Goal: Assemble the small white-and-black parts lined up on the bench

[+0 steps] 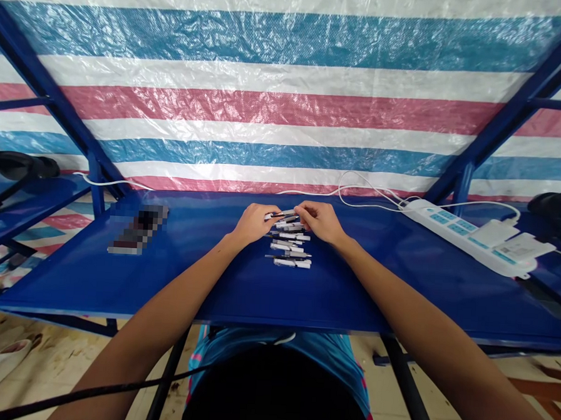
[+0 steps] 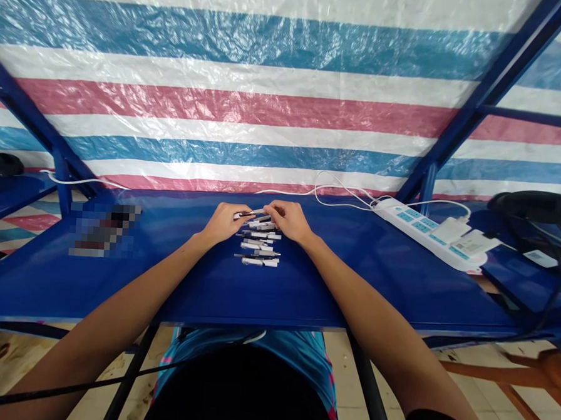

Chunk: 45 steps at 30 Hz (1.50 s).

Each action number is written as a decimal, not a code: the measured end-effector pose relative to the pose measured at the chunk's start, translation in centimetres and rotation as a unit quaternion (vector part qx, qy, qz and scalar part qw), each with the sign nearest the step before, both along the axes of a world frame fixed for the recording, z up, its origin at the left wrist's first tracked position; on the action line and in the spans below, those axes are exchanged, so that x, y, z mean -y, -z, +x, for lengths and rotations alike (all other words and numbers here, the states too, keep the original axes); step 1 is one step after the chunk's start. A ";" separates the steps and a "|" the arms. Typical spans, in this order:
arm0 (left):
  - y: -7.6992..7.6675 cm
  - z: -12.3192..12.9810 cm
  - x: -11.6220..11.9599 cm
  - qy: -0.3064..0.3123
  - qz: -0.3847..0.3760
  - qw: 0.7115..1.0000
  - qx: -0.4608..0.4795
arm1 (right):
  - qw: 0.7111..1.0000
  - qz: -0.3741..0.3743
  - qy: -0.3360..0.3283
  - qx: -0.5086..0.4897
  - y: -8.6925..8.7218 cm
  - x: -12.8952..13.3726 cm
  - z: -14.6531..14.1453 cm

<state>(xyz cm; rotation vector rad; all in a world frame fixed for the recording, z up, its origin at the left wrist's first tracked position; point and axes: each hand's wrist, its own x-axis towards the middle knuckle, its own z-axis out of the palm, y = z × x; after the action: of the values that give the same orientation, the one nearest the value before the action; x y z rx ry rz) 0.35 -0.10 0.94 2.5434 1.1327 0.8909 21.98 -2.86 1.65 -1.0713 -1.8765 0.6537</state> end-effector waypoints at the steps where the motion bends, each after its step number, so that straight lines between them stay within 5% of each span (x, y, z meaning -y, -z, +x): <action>1: 0.0 0.0 0.0 0.001 0.000 1.000 0.002 | 1.000 0.003 -0.003 -0.001 0.0 0.0 0.0; 25: -0.3 0.1 0.7 0.027 -0.009 0.999 -0.018 | 0.987 0.071 -0.042 0.138 -0.3 -0.5 0.8; 45: -0.5 0.2 0.6 -0.024 -0.034 0.999 -0.006 | 0.993 0.062 -0.026 0.098 -0.1 -0.5 0.8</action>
<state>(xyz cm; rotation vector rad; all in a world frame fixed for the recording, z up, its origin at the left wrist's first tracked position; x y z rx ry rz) 0.52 -0.65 1.42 2.4805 1.2106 0.8328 22.79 -2.40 1.70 -1.0392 -2.0908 0.4668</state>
